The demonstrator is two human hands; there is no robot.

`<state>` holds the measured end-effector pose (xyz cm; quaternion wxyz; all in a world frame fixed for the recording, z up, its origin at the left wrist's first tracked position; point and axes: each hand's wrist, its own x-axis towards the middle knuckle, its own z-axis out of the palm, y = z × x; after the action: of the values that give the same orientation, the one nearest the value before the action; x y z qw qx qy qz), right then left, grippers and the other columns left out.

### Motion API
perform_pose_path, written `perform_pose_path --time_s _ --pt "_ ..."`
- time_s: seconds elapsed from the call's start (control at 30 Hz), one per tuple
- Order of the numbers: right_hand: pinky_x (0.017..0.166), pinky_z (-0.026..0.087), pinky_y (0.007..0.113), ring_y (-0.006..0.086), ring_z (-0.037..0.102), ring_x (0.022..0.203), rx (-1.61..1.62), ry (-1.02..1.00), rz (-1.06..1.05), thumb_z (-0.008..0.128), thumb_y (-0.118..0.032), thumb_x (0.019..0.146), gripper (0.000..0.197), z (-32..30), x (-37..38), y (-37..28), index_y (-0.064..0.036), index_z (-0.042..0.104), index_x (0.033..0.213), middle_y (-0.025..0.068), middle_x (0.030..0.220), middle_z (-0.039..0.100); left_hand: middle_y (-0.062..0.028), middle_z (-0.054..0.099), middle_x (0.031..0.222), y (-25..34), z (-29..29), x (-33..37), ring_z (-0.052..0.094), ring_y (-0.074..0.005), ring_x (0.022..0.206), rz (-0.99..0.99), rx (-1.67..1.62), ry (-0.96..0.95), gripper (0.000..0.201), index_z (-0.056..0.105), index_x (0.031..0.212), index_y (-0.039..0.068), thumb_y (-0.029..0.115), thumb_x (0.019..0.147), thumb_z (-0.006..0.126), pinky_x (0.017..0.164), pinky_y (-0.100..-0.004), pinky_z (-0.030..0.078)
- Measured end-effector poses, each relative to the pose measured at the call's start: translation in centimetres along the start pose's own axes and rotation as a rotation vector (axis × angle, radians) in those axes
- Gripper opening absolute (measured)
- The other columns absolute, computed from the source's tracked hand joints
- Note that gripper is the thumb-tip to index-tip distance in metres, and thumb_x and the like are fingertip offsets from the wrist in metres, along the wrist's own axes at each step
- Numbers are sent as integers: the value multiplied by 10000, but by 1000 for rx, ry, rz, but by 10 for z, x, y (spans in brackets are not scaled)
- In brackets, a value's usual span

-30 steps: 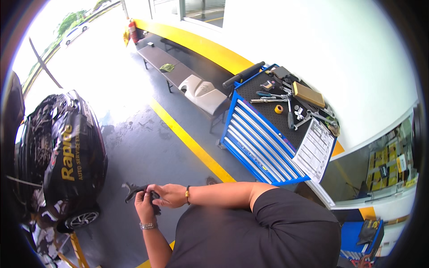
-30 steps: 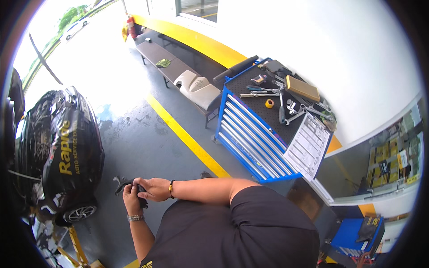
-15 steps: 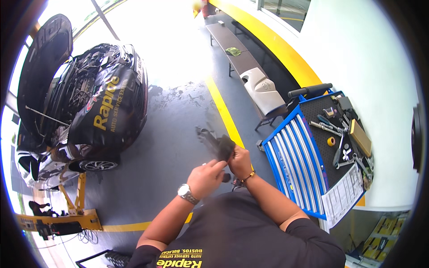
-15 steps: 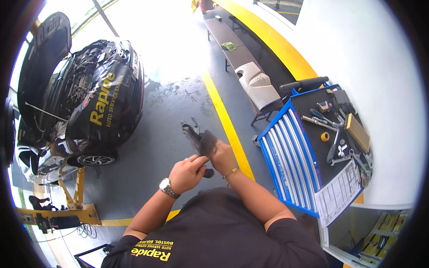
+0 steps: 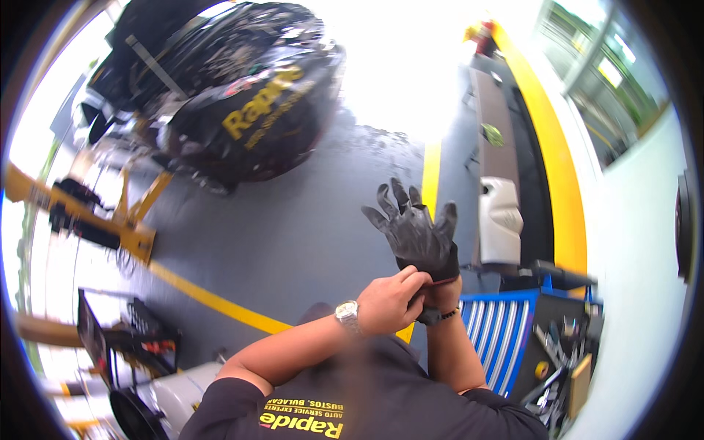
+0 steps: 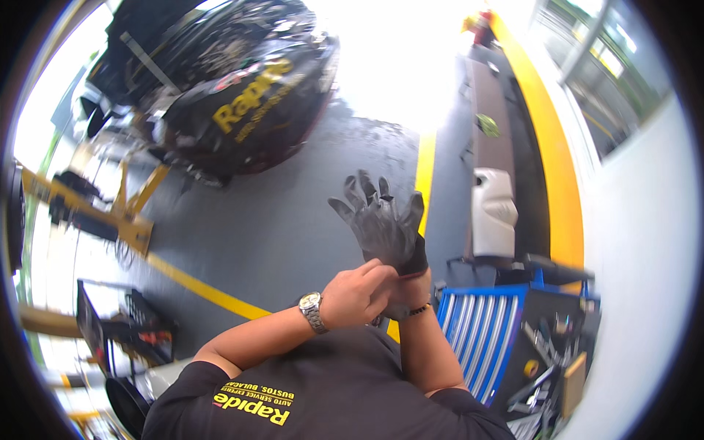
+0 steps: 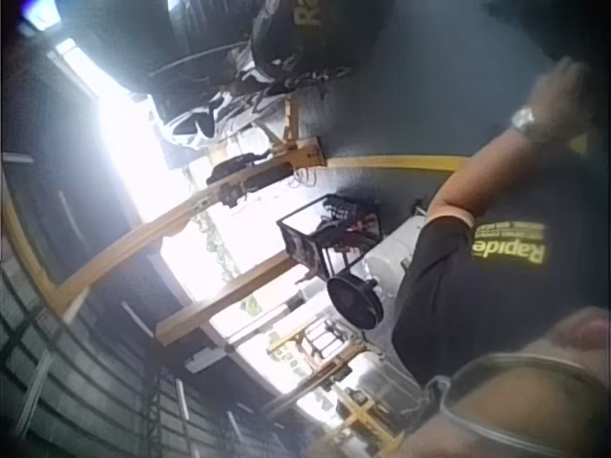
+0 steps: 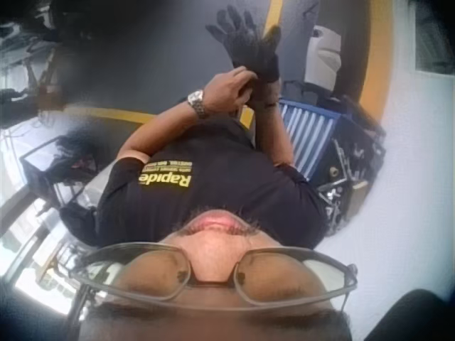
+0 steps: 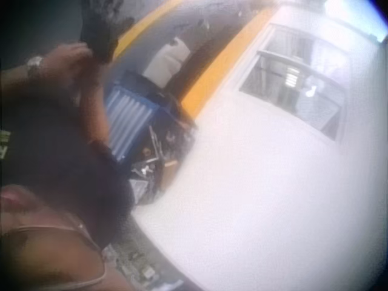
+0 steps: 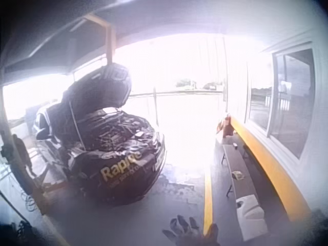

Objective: The person retrieves a yellow bottle from a tool chest, puts on gloves, and places a protective cover over the front of a car with its hood open. They then remove a silver engine cover, wipe it with a cloth, and reinstall it. Finally, they operate a car lift to raise the vehicle.

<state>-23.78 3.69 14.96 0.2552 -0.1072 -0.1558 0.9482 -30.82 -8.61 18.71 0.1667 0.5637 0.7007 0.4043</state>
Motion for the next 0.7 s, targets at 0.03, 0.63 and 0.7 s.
perform_pose_path --time_s 0.03,0.63,0.7 --pt "975 491 410 303 601 1135 -159 -68 42 410 -217 1025 435 -9 11 -3 31 470 1378 174 1298 582 -133 612 1016 -7 -9 -3 652 -347 789 -78 -48 15 390 559 1209 48 123 831 625 689 -437 534" --pt "965 514 421 346 641 1085 -890 -715 -204 422 -102 1038 308 160 356 193 94 427 1277 266 1196 609 -134 620 1051 -215 -235 68 644 -341 797 -182 -72 206 332 579 1180 67 129 857 627 699 -407 526" --pt "988 502 478 391 635 1088 -656 -702 -44 358 -162 1061 342 168 383 189 75 395 1305 281 1175 610 -128 621 1049 -231 -249 93 646 -344 799 -185 -92 227 333 579 1179 65 129 856 625 691 -412 530"
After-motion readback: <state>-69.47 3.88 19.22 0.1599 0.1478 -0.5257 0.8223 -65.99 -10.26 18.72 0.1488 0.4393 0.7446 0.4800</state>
